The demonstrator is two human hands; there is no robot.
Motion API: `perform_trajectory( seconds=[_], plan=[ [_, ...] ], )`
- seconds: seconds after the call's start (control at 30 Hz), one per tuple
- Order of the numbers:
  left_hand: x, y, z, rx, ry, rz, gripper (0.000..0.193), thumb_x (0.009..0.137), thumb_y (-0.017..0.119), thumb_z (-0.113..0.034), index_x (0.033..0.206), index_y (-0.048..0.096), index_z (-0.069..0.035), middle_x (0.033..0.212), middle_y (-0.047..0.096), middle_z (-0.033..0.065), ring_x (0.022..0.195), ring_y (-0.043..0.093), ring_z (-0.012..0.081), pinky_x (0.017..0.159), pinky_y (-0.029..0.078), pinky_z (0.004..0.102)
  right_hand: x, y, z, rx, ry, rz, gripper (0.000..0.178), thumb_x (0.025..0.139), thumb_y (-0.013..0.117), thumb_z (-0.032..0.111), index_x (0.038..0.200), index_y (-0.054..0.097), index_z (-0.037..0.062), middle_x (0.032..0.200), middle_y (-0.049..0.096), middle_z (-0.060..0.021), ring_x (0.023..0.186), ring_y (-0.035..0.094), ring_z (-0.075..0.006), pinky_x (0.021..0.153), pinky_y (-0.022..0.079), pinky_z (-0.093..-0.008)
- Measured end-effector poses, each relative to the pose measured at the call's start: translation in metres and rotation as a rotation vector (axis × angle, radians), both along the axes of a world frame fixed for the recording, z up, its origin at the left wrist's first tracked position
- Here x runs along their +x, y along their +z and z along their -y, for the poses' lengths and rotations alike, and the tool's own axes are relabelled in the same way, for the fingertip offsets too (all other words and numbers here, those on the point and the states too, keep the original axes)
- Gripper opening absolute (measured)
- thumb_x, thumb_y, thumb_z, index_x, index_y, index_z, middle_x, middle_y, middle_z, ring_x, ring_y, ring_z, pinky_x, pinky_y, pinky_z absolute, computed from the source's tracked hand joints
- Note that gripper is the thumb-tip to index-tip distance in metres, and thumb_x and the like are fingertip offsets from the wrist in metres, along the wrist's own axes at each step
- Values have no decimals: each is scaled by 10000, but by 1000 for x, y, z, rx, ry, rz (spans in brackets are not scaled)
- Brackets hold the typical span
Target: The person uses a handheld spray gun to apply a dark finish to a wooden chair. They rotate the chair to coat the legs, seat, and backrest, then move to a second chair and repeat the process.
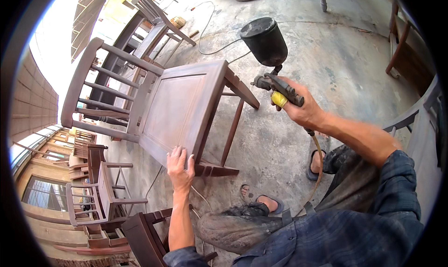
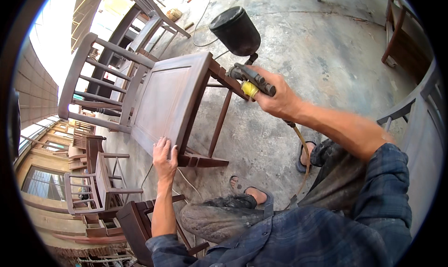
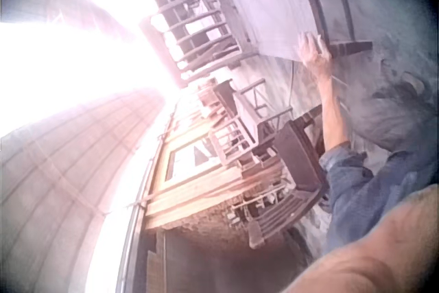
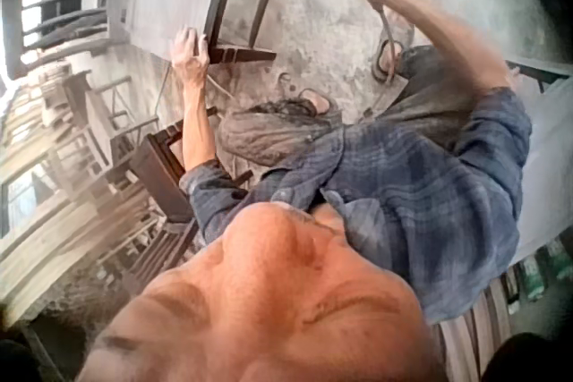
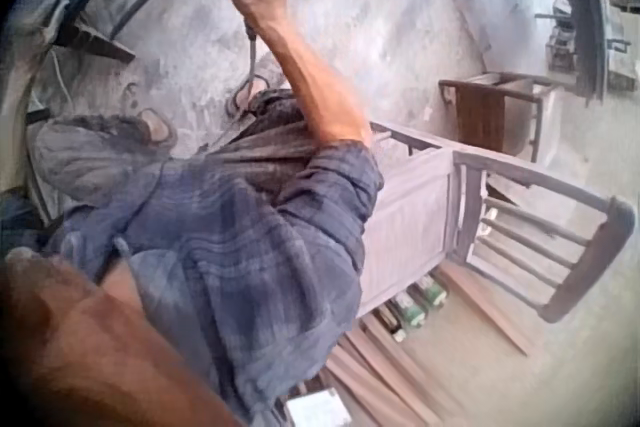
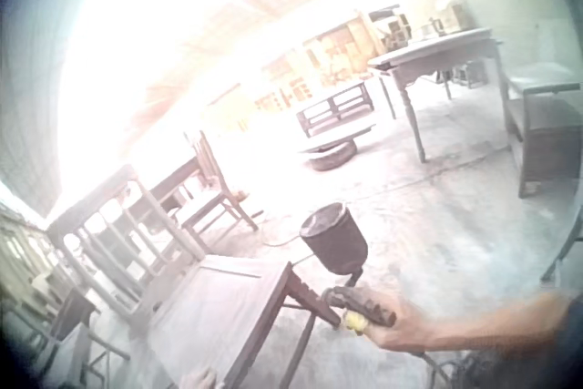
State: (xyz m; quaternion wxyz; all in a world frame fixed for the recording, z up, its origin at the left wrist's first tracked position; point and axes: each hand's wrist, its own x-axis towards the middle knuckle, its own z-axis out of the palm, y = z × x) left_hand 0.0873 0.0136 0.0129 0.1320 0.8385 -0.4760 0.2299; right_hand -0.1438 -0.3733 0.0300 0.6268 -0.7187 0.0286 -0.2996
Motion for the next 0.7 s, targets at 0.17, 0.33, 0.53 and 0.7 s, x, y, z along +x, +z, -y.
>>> perform_trajectory(
  seconds=[0.17, 0.33, 0.53, 0.7],
  plan=[
    [1, 9, -2, 54, 58, 81, 397, 905, 735, -138, 1282, 668, -32, 1387, 618, 191, 1371, 524, 384, 1207, 298, 586, 0, -20, -6, -11, -58, 62, 503, 920, 608, -6, 1419, 549, -7, 944, 690, -77, 784, 613, -103, 708, 514, -270],
    [-113, 57, -36, 44, 44, -224, 451, 899, 681, -81, 1335, 618, 16, 1384, 615, 215, 1382, 500, 420, 1219, 284, 561, 9, -16, 9, 29, -19, -49, 417, 1027, 623, 120, 1418, 534, 5, 913, 635, -26, 798, 593, -98, 736, 512, -279],
    [-198, 38, -97, 188, 34, -491, 333, 832, 711, -101, 1144, 687, 13, 1196, 690, 193, 1177, 631, 398, 1088, 443, 532, 11, -28, 16, 83, 40, -43, 438, 971, 621, 79, 1401, 565, 17, 907, 639, -21, 791, 576, -89, 709, 490, -281],
    [-194, 35, -90, 68, 34, -460, 279, 824, 658, -64, 1087, 707, 15, 1126, 714, 185, 1101, 659, 398, 1021, 488, 491, -3, -29, 11, 99, 143, -108, 436, 953, 620, 77, 1383, 586, 14, 890, 636, -15, 777, 566, -94, 703, 483, -278]
  ],
)
